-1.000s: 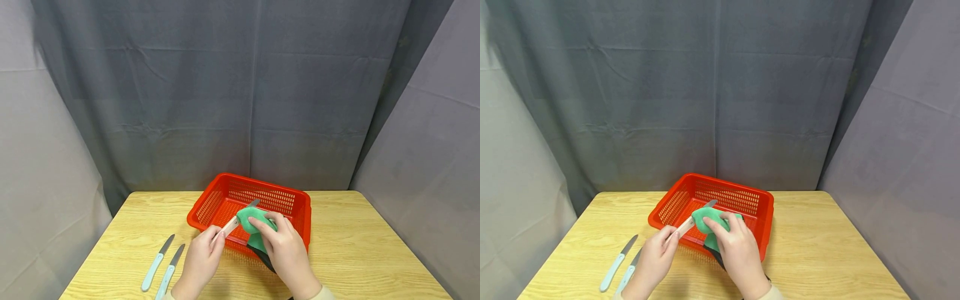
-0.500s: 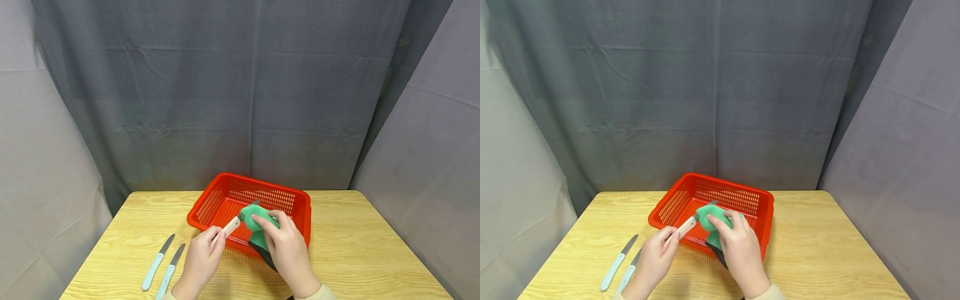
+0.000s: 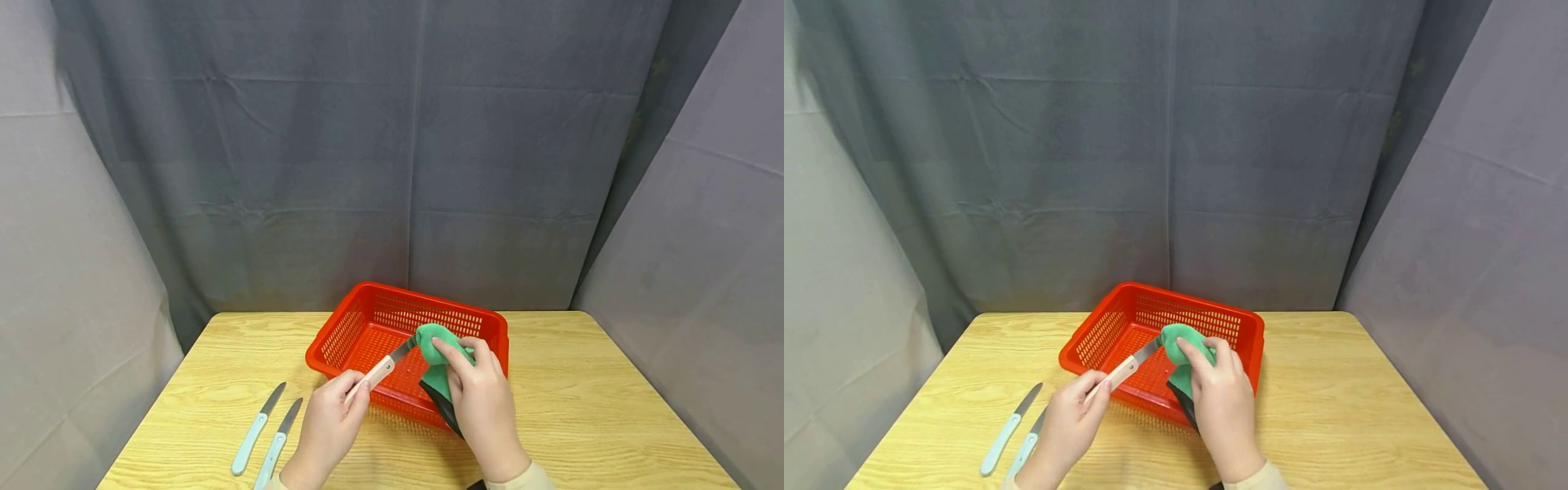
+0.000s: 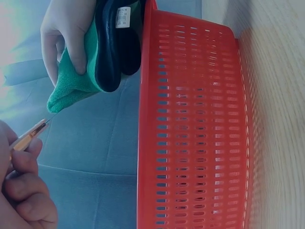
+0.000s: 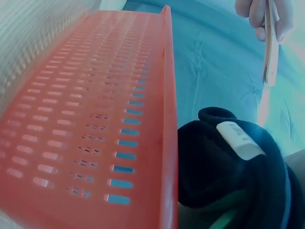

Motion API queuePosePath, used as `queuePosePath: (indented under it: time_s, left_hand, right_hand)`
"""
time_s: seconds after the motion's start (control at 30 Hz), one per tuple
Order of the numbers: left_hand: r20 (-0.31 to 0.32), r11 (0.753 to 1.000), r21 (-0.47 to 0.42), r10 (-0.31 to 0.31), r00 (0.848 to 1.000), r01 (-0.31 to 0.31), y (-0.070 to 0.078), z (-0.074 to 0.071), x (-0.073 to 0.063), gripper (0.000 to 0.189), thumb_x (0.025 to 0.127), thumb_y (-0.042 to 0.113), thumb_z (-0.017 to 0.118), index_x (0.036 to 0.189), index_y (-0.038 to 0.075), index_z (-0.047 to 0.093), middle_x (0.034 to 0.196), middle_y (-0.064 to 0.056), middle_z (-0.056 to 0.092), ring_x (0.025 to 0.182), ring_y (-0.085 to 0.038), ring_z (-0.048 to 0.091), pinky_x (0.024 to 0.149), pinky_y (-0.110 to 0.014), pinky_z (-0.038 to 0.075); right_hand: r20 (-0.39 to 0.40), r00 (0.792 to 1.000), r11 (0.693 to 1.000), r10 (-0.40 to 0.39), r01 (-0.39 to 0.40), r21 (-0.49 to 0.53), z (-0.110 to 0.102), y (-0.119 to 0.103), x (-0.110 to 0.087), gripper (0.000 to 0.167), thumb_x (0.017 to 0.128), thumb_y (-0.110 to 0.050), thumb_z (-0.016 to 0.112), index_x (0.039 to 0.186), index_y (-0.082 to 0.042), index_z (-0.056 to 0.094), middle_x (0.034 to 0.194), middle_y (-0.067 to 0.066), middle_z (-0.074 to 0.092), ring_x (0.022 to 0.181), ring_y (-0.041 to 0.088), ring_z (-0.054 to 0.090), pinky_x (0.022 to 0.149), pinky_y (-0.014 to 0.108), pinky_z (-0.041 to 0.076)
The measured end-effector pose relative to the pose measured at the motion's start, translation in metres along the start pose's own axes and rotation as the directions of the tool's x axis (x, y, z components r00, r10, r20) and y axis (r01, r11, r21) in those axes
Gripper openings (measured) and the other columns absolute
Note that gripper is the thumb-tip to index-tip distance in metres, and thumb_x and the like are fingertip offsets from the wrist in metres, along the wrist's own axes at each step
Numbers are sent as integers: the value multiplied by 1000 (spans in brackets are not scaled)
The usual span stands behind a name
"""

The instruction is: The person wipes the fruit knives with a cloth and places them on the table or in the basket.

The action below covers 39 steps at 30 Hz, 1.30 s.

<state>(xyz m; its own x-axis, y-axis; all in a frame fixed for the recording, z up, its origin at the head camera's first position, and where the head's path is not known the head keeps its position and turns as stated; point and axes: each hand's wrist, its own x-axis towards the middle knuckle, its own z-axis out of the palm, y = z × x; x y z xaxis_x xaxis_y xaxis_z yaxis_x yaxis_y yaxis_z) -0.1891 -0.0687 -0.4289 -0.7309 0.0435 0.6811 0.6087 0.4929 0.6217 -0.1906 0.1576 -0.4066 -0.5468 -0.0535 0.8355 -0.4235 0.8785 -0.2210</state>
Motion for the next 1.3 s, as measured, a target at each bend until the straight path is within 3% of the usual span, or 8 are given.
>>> queuePosePath:
  time_s: [0.47,0.83,1.3]
  left_hand:
    - [17,996,61,-70,997,69,-1,0,-2,7,91,7,71,89,14,72,64,16,46,54,5,38,47,-17,37]
    - [20,991,84,-107,994,105,-1,0,-1,8,91,10,72,88,17,71,64,16,46,53,4,37,47,-18,36]
    - [22,989,71,-135,991,133,3,0,-1,5,92,14,71,88,17,70,63,14,47,53,4,38,47,-19,35]
  right_hand:
    - [-53,989,990,134,-137,-43,-12,1,4,51,79,9,80,121,-21,76,110,19,61,81,37,62,59,47,57]
    - [-42,997,998,58,-60,-29,-13,-7,4,54,76,11,81,119,-22,76,108,16,62,80,33,63,61,44,57]
    - [72,996,998,-56,56,2,-8,-21,-4,60,75,7,83,123,-27,74,109,10,63,89,27,66,58,34,57]
